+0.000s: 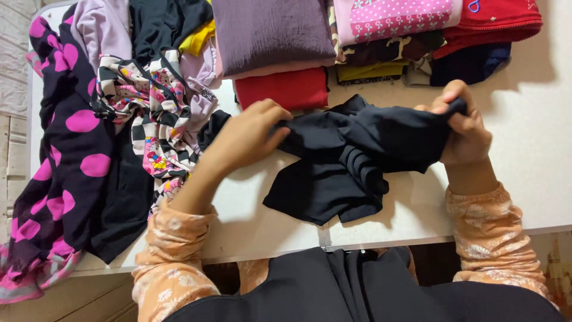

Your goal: Folding various pieces of clothing and stacking them neatly on a table

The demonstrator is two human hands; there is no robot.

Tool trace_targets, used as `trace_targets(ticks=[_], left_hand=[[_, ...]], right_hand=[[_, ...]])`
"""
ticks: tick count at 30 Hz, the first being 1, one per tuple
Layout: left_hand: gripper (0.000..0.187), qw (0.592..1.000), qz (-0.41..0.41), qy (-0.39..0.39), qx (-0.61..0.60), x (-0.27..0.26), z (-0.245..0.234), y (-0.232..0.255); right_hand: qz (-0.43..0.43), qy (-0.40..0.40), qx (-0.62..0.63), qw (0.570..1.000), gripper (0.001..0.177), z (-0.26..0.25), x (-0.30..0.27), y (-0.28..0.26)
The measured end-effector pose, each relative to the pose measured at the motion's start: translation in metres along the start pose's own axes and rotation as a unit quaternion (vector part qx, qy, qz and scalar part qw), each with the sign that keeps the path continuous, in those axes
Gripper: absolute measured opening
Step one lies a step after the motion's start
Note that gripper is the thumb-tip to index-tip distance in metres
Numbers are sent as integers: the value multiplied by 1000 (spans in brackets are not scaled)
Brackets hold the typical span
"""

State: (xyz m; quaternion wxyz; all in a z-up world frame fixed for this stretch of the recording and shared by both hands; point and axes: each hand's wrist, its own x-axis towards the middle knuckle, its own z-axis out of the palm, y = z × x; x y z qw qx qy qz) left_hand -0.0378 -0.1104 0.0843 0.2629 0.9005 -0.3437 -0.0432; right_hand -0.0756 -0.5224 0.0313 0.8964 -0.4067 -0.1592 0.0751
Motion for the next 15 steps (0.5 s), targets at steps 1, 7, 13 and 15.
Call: trace_targets(ticks=[1,7,13,15], left_hand=[[31,1000,-9,-12,4,3,14,-1],[53,993,-68,-89,39,4,42,-9],[26,991,-74,-61,89,-6,8,-17],[22,989,-72,-84,103,-12,-11,-12]], right_hand=[[-10,-35,67,997,31,-7,-2,0],[-23,-69,118,990,27,-7,5,-6],[-14,-62,66,996,38,1,13,-15],[-17,-51,51,997,38,4,16,-15]])
